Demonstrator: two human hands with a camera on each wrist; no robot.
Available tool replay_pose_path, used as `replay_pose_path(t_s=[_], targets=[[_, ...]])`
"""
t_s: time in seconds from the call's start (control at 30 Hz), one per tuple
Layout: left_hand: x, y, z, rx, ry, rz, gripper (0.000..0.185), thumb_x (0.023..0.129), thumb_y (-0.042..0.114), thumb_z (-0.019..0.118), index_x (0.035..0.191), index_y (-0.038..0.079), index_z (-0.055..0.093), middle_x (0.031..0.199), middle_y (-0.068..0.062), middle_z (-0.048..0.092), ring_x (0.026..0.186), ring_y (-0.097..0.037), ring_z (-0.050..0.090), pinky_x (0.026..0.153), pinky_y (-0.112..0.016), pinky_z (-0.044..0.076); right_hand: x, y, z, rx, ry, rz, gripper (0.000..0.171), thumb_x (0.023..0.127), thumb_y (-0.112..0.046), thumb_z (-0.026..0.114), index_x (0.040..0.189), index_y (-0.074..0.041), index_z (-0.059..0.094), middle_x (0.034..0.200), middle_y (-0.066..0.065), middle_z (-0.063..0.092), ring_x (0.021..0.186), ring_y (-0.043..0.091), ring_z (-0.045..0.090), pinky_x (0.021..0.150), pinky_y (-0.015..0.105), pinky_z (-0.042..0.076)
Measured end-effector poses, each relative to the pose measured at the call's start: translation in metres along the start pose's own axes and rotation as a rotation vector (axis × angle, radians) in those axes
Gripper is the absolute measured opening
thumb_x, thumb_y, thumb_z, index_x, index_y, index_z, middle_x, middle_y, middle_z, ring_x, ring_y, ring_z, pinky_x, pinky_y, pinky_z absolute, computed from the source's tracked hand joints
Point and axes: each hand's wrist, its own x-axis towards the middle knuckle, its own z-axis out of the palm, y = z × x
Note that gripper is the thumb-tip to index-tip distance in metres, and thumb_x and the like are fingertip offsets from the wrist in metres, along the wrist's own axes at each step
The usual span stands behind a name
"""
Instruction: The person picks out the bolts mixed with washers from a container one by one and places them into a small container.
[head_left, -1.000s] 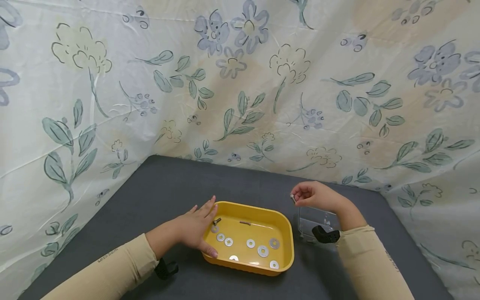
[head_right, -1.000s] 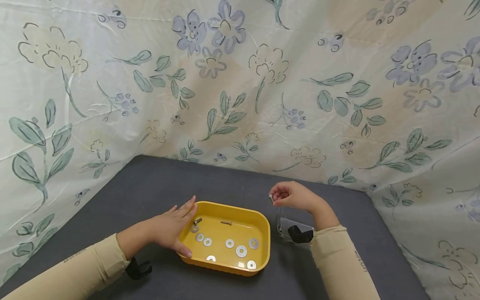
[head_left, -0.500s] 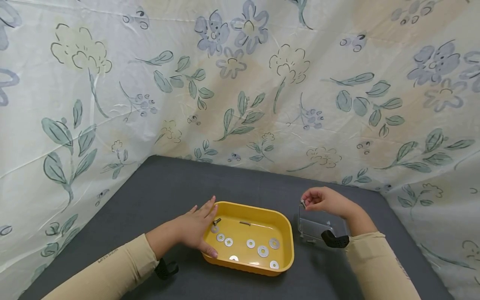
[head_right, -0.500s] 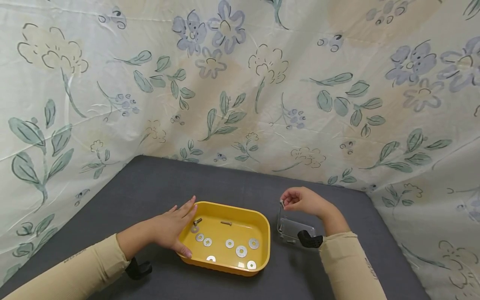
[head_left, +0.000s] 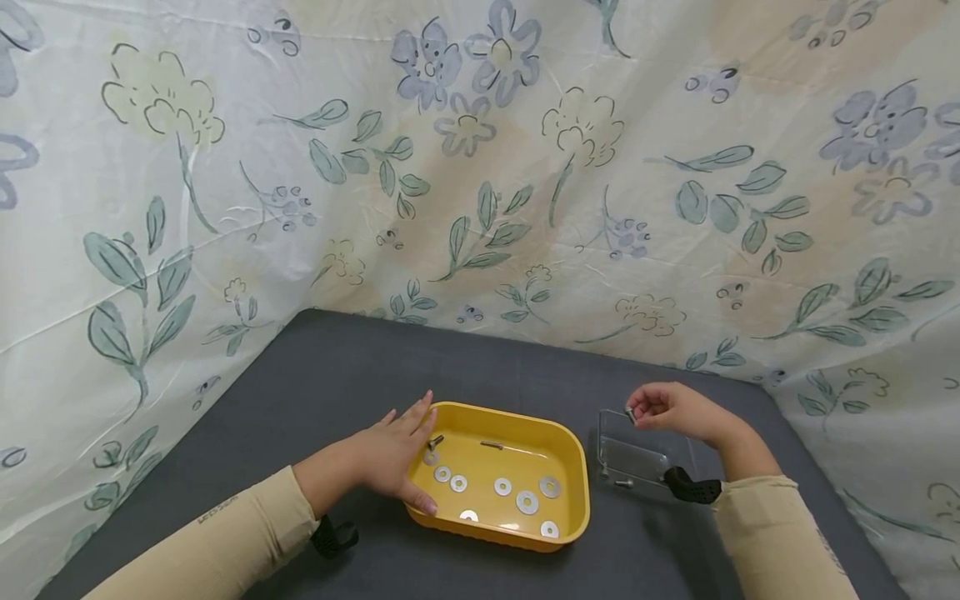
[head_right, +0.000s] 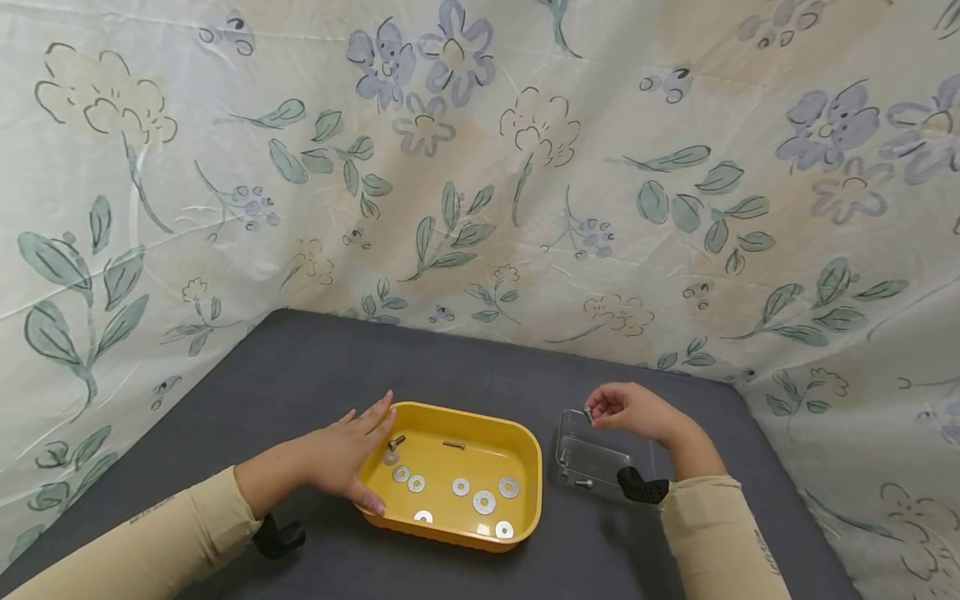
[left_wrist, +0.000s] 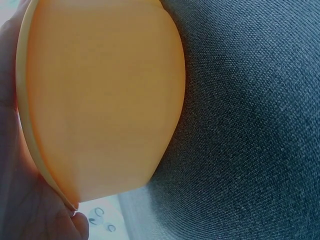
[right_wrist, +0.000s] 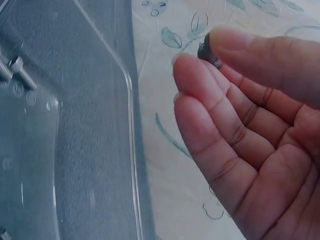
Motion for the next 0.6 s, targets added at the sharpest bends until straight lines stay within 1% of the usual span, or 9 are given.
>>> replay_pose_path(t_s=[0.07, 0.2, 0.43, 0.6], targets=[[0.0006, 0.0001, 0.0001, 0.002, 0.0, -0.003, 0.129, 0.056, 0.084, 0.053, 0.147, 0.007, 0.006, 0.152, -0.008, -0.015, 0.14, -0.022, -0.001, 0.109, -0.051, 0.011, -0.0018, 0.0032, -0.0013, -0.001, -0.004, 0.004, 0.027, 0.084, -0.013, 0.066, 0.103, 0.003, 0.056, 0.086, 0.011, 0.057, 0.077, 0.026, 0.055, 0.065, 0.031, 0.049], [0.0007, 0.0004, -0.0004, 0.003, 0.0, -0.006, 0.129, 0.055, 0.084, 0.054, 0.147, 0.007, 0.006, 0.152, -0.008, -0.015, 0.14, -0.023, -0.001, 0.109, -0.051, 0.011, -0.0042, 0.0084, -0.0017, -0.002, -0.016, 0.002, 0.03, 0.084, -0.016, 0.066, 0.104, 0.005, 0.055, 0.087, 0.012, 0.056, 0.077, 0.027, 0.055, 0.065, 0.032, 0.049], [-0.0002, 0.0011, -0.0017, 0.005, 0.0, -0.002, 0.128, 0.056, 0.083, 0.054, 0.147, 0.007, 0.006, 0.152, -0.008, -0.015, 0.14, -0.023, -0.002, 0.109, -0.051, 0.011, -0.0072, 0.009, 0.0016, 0.0, -0.03, 0.003, 0.022, 0.085, -0.015, 0.065, 0.1, 0.0, 0.057, 0.086, 0.012, 0.055, 0.075, 0.022, 0.054, 0.064, 0.032, 0.049], [-0.0008, 0.0015, -0.0022, -0.001, 0.002, 0.003, 0.128, 0.056, 0.083, 0.055, 0.147, 0.007, 0.006, 0.152, -0.008, -0.015, 0.14, -0.023, -0.001, 0.109, -0.052, 0.011, -0.0079, 0.0083, 0.0043, 0.029, -0.05, 0.017, 0.026, 0.085, -0.013, 0.065, 0.102, 0.003, 0.057, 0.087, 0.012, 0.056, 0.078, 0.026, 0.055, 0.065, 0.032, 0.05]])
